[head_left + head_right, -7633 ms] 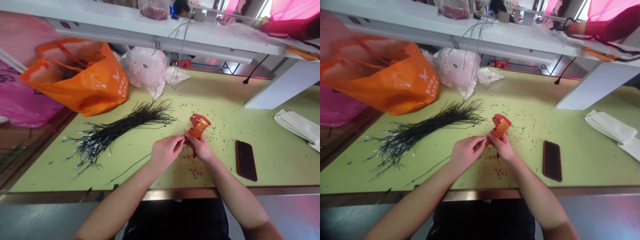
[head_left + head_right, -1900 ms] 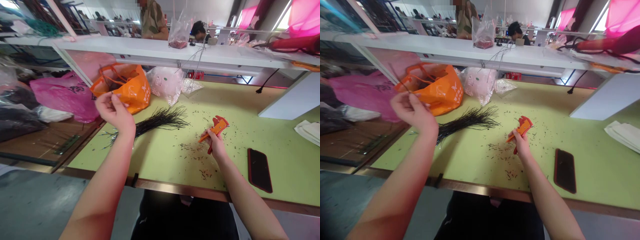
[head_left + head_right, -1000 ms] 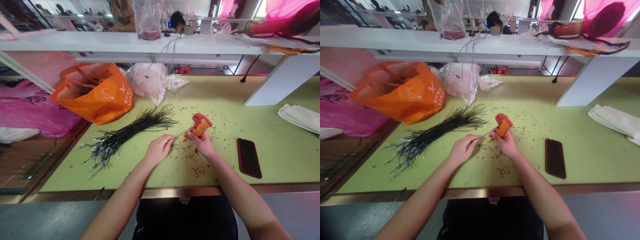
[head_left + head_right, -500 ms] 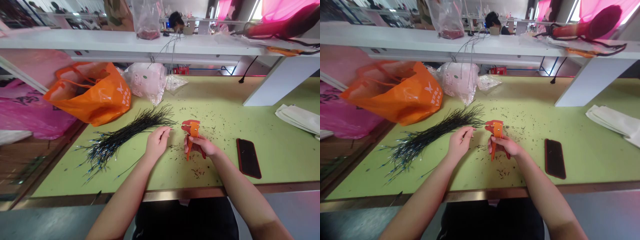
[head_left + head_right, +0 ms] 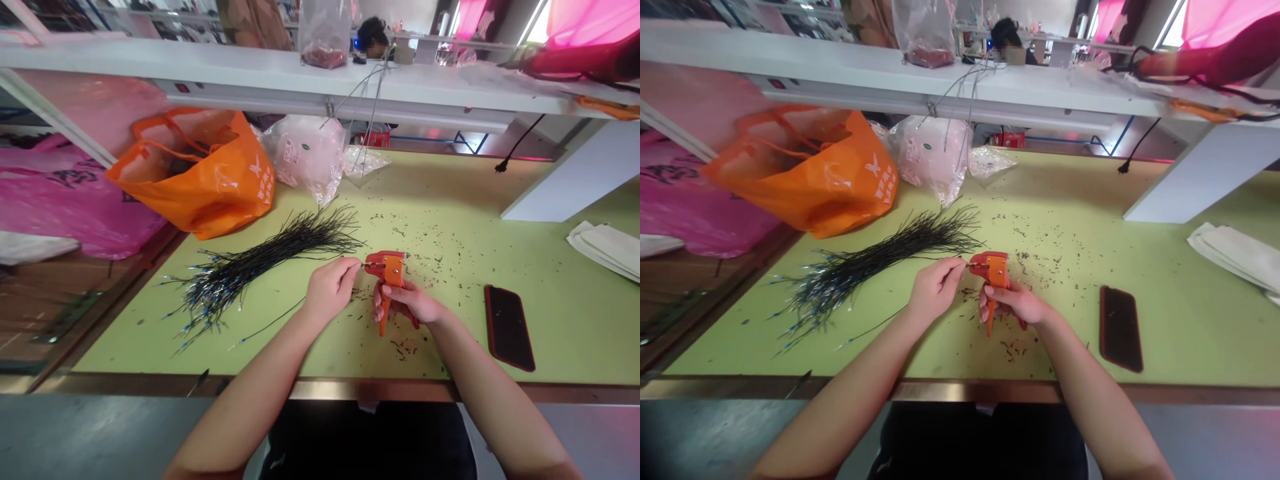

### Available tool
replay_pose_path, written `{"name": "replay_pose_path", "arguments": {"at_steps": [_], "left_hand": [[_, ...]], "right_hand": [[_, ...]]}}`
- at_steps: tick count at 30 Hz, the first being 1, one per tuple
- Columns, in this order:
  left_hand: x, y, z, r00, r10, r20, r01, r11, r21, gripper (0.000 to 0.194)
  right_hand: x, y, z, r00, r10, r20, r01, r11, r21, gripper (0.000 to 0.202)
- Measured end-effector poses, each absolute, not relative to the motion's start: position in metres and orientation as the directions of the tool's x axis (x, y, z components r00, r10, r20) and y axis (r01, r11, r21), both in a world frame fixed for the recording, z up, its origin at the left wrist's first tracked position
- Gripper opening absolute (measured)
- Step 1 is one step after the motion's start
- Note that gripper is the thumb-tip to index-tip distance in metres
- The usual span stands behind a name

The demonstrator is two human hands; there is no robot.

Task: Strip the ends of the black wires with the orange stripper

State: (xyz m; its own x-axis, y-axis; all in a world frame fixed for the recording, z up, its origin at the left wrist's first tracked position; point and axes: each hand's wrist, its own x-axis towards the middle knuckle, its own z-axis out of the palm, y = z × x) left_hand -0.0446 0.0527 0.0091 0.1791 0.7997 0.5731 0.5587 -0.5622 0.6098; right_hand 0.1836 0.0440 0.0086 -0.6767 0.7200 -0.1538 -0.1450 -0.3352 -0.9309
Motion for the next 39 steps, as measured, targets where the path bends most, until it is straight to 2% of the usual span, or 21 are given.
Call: {"name": "replay_pose_path", "arguments": {"at_steps": [6,14,23,29,32,34,36,39], "left_hand": [[-0.042,0.053,0.010,0.180,0.807,0.562,0.560,-0.554,0.616,0.027],[-0.043,0.052,0.007,0.193,0.812,0.550,0.585,-0.546,0.600,0.029],[-0.041,0.050,0.012,0.157,0.820,0.551,0.561,-0.533,0.633,0.028],[-0.042,0.052,0.012,0.134,0.815,0.563,0.628,-0.509,0.588,0.026],[-0.055,0.059,0.015,0.034,0.802,0.597,0.646,-0.473,0.599,0.026],[-0.068,0.064,0.020,-0.108,0.773,0.625,0.676,-0.404,0.616,0.027],[-0.075,0.066,0.025,-0.181,0.733,0.655,0.720,-0.355,0.597,0.027],[-0.069,0.060,0.027,-0.038,0.723,0.690,0.793,-0.398,0.462,0.028]], "right_hand": [[0.183,0.043,0.008,-0.662,0.724,-0.191,-0.103,-0.340,-0.935,0.050],[0.177,0.037,0.008,-0.596,0.781,-0.185,-0.128,-0.320,-0.939,0.051],[0.163,0.026,0.019,-0.492,0.848,-0.197,-0.087,-0.272,-0.958,0.063],[0.148,0.022,0.013,-0.397,0.912,-0.105,-0.147,-0.176,-0.973,0.067],[0.158,0.029,0.014,-0.394,0.919,-0.003,-0.253,-0.111,-0.961,0.063],[0.169,0.036,0.018,-0.254,0.963,0.087,-0.396,-0.022,-0.918,0.062],[0.179,0.042,0.023,-0.054,0.992,0.113,-0.488,0.073,-0.870,0.056],[0.180,0.047,0.021,0.034,0.993,0.112,-0.471,0.115,-0.875,0.052]]}}
